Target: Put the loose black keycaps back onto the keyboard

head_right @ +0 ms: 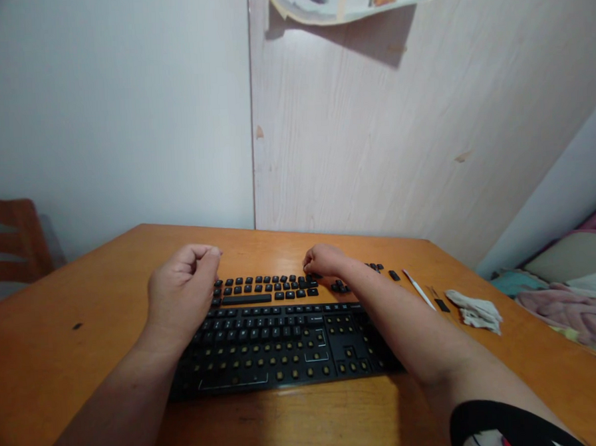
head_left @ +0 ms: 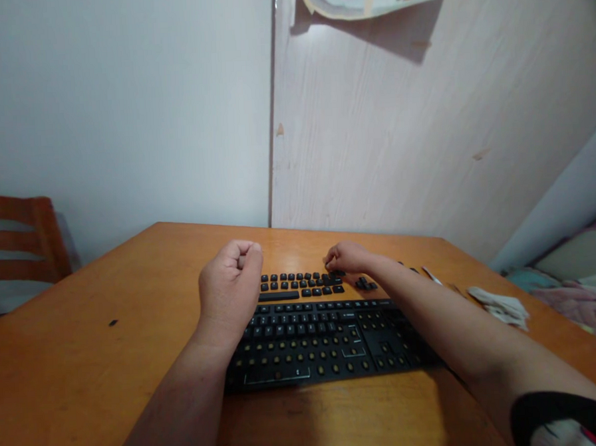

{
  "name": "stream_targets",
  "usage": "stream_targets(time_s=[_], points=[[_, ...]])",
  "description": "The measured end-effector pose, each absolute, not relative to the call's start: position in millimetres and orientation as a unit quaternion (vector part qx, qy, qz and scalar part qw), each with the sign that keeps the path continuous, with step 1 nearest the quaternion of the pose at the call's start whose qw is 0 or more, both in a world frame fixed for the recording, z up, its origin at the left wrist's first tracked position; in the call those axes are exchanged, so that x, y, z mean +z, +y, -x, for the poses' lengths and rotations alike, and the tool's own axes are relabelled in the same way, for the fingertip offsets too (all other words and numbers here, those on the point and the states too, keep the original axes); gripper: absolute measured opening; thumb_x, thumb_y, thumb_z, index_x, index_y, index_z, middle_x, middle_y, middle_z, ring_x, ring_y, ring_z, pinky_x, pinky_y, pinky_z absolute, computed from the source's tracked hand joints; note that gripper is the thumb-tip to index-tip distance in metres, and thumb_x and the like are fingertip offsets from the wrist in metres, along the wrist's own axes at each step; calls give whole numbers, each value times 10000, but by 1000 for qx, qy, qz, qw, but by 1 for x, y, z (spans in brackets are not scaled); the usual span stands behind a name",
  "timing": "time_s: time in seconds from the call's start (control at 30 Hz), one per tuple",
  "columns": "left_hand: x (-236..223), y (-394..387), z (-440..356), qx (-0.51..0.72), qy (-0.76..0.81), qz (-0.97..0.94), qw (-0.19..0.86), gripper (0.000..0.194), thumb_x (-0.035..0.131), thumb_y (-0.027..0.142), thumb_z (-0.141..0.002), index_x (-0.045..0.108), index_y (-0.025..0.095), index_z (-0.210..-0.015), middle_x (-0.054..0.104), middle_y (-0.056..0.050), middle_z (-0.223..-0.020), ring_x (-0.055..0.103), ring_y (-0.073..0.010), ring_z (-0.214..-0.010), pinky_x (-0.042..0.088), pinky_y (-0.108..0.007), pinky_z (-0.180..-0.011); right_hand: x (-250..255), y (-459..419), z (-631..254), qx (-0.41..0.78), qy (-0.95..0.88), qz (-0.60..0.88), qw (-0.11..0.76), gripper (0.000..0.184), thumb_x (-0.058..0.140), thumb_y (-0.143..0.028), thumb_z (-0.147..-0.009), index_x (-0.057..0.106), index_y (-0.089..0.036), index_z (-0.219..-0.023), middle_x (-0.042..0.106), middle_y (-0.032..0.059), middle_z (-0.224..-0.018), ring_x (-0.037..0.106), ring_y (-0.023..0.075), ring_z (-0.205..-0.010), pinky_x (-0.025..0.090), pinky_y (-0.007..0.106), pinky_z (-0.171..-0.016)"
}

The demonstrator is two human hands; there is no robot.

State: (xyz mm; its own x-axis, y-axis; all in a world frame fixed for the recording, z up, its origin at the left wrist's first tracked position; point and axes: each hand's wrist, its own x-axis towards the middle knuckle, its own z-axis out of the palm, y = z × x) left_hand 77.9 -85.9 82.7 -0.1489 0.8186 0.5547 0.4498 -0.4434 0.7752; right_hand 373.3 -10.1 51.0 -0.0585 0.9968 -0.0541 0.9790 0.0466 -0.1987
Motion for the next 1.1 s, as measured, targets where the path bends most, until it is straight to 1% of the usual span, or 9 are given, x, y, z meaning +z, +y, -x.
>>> stream_targets(time_s=[0.13, 0.2, 0.33, 0.43, 0.5, 0.6, 0.83, 0.93, 1.1], points=[[83, -86, -78, 571, 501, -629, 165, 276, 548, 433, -874, 672, 201, -792, 582, 33, -585, 522, -129, -554, 380, -240, -557, 64, -24, -372, 69, -725, 682, 72, 220, 664, -317, -831, 789, -222, -984, 749, 42, -809, 636, 169, -718, 381, 269, -595], [84, -86, -78, 573, 500, -627, 170, 277, 545, 432, -873, 669, 199, -790, 575, 32, -582, 512, -127, -549, 374, -239, -546, 72, -37, -369, 61, -728, 678, 81, 246, 641, -347, -860, 777, -227, -1027, 734, 36, -778, 619, 162, -688, 366, 275, -586], [84, -86, -79, 575, 495, -629, 170, 277, 540, 429, -873, 665, 198, -788, 577, 29, -590, 500, -124, -550, 376, -237, -551, 85, -78, -361, 47, -760, 642, 94, 234, 640, -379, -873, 779, -255, -1015, 725, 20, -784, 601, 152, -668, 352, 278, -583], [83, -85, -79, 576, 490, -631, 172, 275, 538, 426, -872, 661, 196, -784, 577, 28, -595, 498, -124, -555, 381, -236, -556, 86, -115, -353, 41, -780, 615, 106, 234, 620, -373, -892, 778, -280, -1037, 742, 16, -840, 616, 160, -707, 378, 281, -617], [83, -85, -79, 576, 489, -632, 171, 273, 541, 424, -869, 659, 196, -776, 577, 27, -596, 497, -125, -556, 382, -239, -558, 83, -138, -348, 34, -788, 605, 112, 234, 619, -354, -897, 772, -291, -1062, 752, 15, -873, 648, 174, -771, 417, 286, -663], [83, -86, -79, 580, 488, -630, 167, 271, 541, 417, -867, 660, 197, -762, 578, 26, -594, 502, -125, -556, 385, -242, -561, 75, -165, -342, 31, -795, 595, 115, 207, 610, -343, -910, 772, -299, -1029, 765, 7, -960, 681, 186, -864, 464, 294, -726], [82, -85, -79, 579, 486, -633, 165, 276, 546, 424, -868, 672, 197, -776, 593, 26, -598, 520, -126, -562, 389, -245, -567, 58, -187, -334, 16, -804, 584, 109, 266, 559, -372, -955, 752, -276, -1110, 761, 19, -1074, 688, 215, -981, 511, 336, -842], [81, -84, -79, 579, 484, -634, 170, 280, 543, 425, -870, 667, 193, -773, 603, 20, -607, 523, -128, -569, 389, -247, -566, 53, -188, -332, 2, -807, 581, 106, 277, 546, -366, -964, 747, -263, -1124, 760, 30, -1078, 688, 221, -990, 512, 346, -852], [80, -83, -79, 582, 482, -633, 168, 290, 539, 435, -878, 666, 194, -779, 595, 18, -604, 519, -128, -565, 384, -252, -563, 47, -188, -332, -16, -812, 577, 91, 273, 543, -350, -963, 746, -263, -1123, 761, 38, -1052, 690, 220, -956, 509, 338, -821]])
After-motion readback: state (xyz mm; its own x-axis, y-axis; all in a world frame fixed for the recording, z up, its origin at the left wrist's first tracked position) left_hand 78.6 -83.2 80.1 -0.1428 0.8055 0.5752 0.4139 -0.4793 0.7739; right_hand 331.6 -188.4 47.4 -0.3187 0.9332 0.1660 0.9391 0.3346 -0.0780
